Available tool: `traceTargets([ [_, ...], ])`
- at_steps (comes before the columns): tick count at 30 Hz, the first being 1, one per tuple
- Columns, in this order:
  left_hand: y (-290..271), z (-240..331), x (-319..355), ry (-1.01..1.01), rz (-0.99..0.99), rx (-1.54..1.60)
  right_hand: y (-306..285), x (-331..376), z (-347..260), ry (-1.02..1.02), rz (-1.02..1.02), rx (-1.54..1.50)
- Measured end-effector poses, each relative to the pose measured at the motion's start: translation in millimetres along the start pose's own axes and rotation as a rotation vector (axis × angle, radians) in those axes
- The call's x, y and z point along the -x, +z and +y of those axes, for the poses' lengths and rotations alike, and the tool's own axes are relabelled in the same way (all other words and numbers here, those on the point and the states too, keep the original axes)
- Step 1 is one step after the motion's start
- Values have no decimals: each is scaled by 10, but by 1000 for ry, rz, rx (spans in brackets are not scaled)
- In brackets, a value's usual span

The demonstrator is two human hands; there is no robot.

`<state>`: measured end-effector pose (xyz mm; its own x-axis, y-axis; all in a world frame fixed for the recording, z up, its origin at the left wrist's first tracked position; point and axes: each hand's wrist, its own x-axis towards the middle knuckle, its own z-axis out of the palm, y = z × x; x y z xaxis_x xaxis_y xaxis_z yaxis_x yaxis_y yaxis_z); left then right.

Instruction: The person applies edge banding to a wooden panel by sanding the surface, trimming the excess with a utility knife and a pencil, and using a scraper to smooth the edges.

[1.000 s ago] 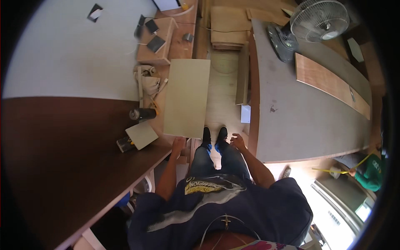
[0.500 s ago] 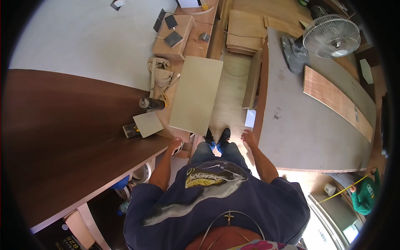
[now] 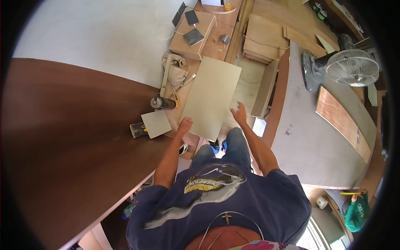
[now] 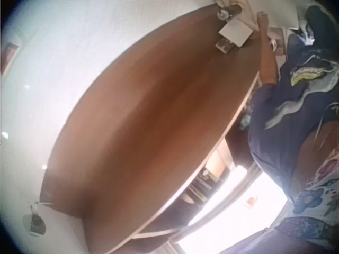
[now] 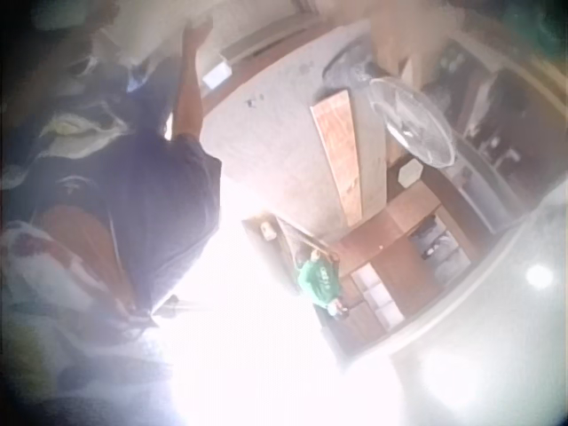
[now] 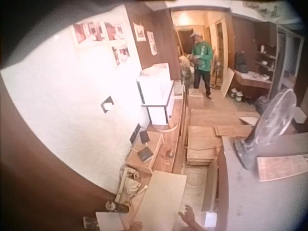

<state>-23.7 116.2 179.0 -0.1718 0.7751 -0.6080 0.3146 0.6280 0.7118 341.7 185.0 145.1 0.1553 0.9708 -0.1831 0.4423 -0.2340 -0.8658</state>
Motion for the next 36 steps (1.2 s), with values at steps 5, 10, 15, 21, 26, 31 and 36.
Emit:
traceTargets([
  [5, 110, -667, -111, -18, -37, -166, 771, -1504, -1552, -245, -34, 57],
  [10, 993, -681, -130, -99, 37, -52, 1394, -3335, -2171, -549, 59, 246],
  [15, 1262, -752, 79, -332, 122, 229, 2130, -4034, -2680, -426, -46, 426],
  [21, 1534, -399, -202, -381, 106, 307, 2154, -4312, -2493, -402, -30, 371],
  [26, 1122, 54, -343, -237, 187, 305, 1504, -3246, -2167, -612, 42, 41],
  [31, 1043, 1133, -671, -182, -50, 864, 634, -1396, -1105, -301, -327, 382],
  [36, 1089, 626, -535, -155, -34, 656, 688, -222, -867, -231, -422, 395],
])
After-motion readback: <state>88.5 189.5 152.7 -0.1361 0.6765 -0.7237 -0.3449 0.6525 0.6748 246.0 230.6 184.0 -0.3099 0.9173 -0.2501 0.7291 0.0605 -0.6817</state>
